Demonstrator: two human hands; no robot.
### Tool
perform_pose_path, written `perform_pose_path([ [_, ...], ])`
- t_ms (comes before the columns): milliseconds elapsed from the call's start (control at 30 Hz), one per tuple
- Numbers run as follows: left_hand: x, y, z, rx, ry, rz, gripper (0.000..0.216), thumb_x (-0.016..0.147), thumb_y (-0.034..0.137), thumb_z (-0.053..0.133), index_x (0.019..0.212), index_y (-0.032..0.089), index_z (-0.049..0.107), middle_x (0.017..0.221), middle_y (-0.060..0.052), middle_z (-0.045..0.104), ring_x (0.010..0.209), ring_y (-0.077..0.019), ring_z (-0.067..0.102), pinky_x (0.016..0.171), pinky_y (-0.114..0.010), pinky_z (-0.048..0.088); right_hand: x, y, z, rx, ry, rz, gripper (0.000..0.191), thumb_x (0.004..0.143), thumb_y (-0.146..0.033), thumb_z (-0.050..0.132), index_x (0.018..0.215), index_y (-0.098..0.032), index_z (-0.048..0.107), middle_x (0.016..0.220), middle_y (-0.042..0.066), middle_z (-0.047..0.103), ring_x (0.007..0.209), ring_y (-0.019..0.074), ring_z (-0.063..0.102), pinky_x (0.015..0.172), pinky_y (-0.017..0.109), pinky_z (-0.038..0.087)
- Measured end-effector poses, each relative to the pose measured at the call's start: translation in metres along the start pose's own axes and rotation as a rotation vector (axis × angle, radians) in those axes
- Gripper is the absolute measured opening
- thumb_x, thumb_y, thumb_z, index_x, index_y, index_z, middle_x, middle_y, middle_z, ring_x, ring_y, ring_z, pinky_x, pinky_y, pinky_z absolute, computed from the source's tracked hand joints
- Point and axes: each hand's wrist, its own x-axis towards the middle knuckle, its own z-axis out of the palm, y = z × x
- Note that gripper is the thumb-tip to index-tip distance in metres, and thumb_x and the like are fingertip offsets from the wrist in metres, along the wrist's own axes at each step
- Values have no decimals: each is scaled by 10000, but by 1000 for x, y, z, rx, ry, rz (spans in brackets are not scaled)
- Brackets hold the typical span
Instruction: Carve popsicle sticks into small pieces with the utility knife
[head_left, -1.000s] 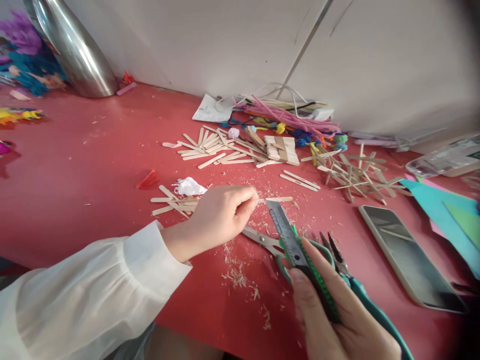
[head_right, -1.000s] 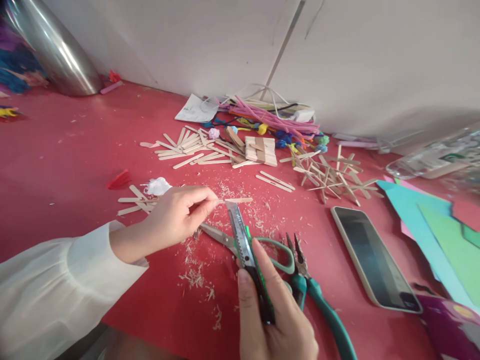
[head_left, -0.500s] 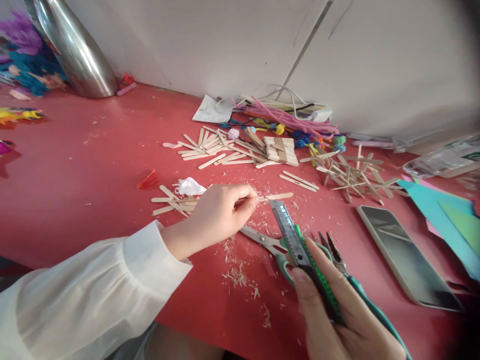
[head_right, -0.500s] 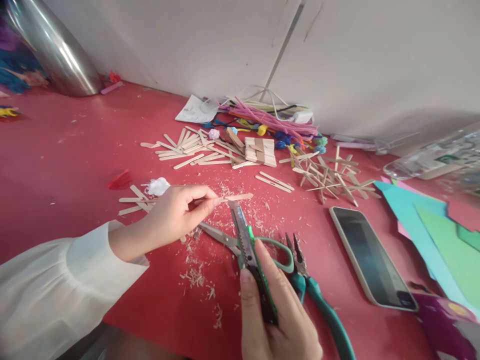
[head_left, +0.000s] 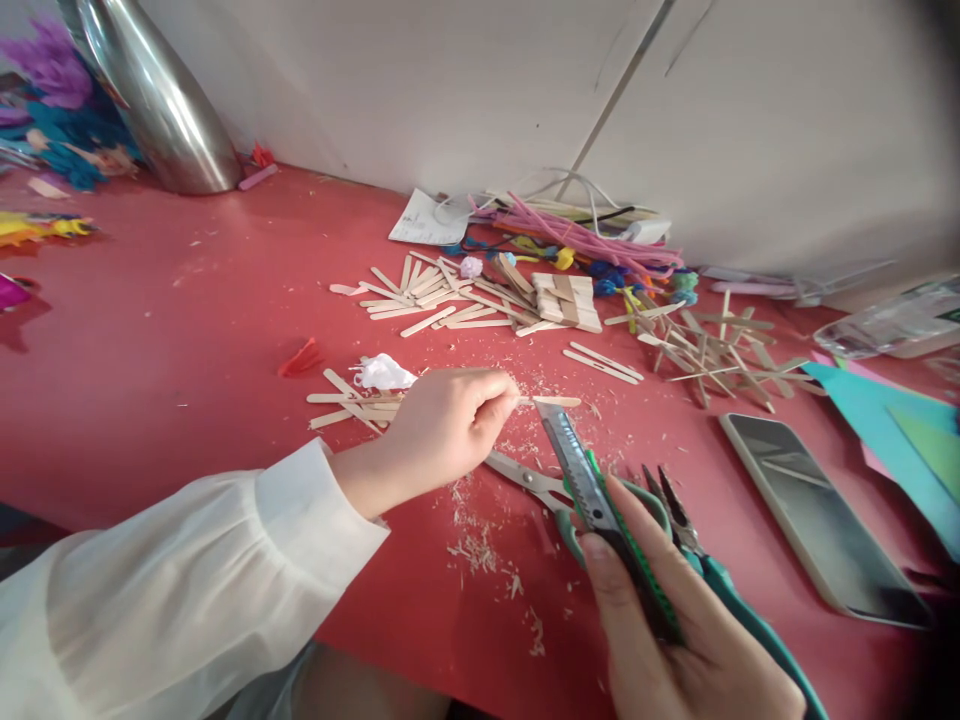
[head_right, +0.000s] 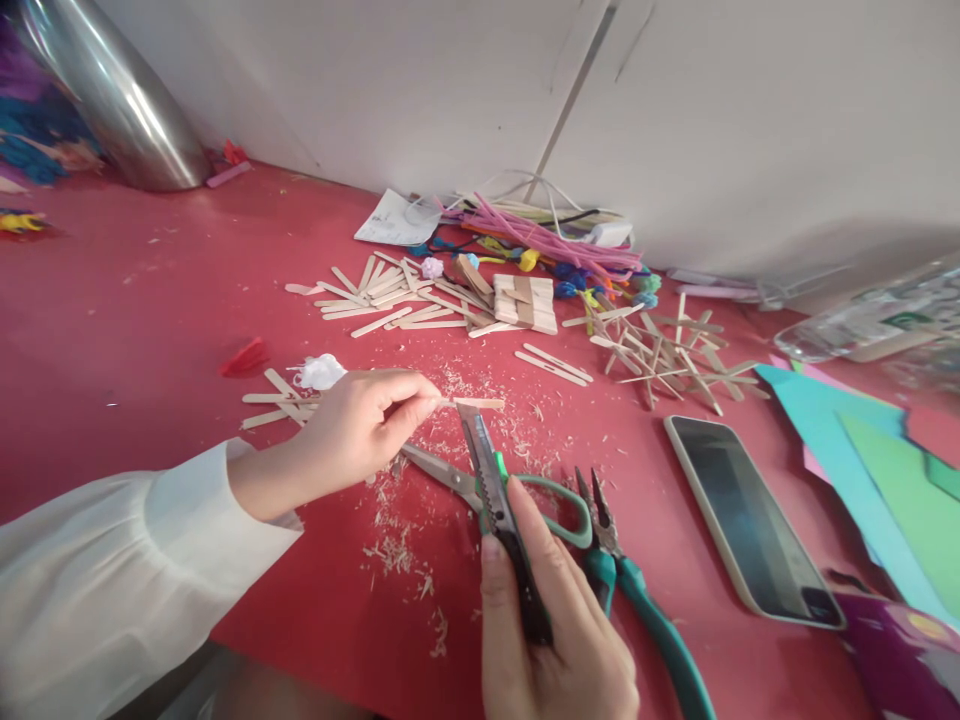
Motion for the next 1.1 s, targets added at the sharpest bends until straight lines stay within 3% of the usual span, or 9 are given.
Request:
perform_pose_path([
  [133,-1,1,2,1,25,-6,222,890,203,405,717,164,539,620,18,546,558,-96,488,533,-216,356,0,0,-2,-23,-12,66,396,784,-397,567,1143,-243,631,946,8,725,865,225,679,733,307,539],
  [233,-1,1,4,-9,29,-3,221,902,217,391,732,170,525,627,18,547,555,-98,486,532,-216,363,-1,0,-4,-49,-29,115,397,779,-429,564,1136,-271,635,891,-6,731,821,213,686,550,247,532],
  [367,-1,1,6,-40,39,-2,231,910,232,387,721,174,507,633,19,548,551,-96,480,529,-215,365,-1,0,-5,-25,-49,185,426,768,-455,563,1143,-266,634,807,12,724,708,174,675,287,170,327],
  [533,-1,4,4,-99,42,-25,229,911,227,397,707,172,483,599,34,507,526,-84,449,508,-203,349,-2,-7,-4,215,-76,414,463,720,-450,623,1141,-260,640,546,-15,630,398,81,466,309,163,328],
  [667,-2,7,3,-156,37,0,197,912,233,399,748,179,492,590,41,495,516,-83,442,496,-197,347,-3,-13,-4,537,-105,583,462,695,-412,667,1134,-273,642,477,-34,568,369,60,355,315,158,312],
  [733,-1,7,3,-160,47,4,193,909,234,408,748,177,497,580,43,490,505,-80,439,492,-194,345,-3,-14,-5,468,-55,547,484,685,-417,671,1140,-255,640,474,-37,547,365,65,359,308,169,309],
  [833,-1,5,3,-148,65,-17,189,903,224,423,739,172,500,562,49,479,487,-73,431,484,-191,338,-2,-11,-6,156,16,408,502,696,-453,641,1150,-238,638,458,-51,499,351,72,374,319,189,343],
  [967,0,4,1,-137,71,-34,191,895,221,433,726,167,503,545,51,472,472,-71,419,470,-194,322,-2,-7,-6,-5,28,244,493,744,-470,576,1172,-230,621,681,6,686,548,162,618,346,216,392],
  [1100,0,5,0,-140,54,-44,177,889,202,439,736,161,519,532,58,462,455,-64,400,462,-191,311,-2,-8,-4,26,41,194,446,763,-432,574,1165,-244,620,943,2,724,860,236,676,647,291,534],
])
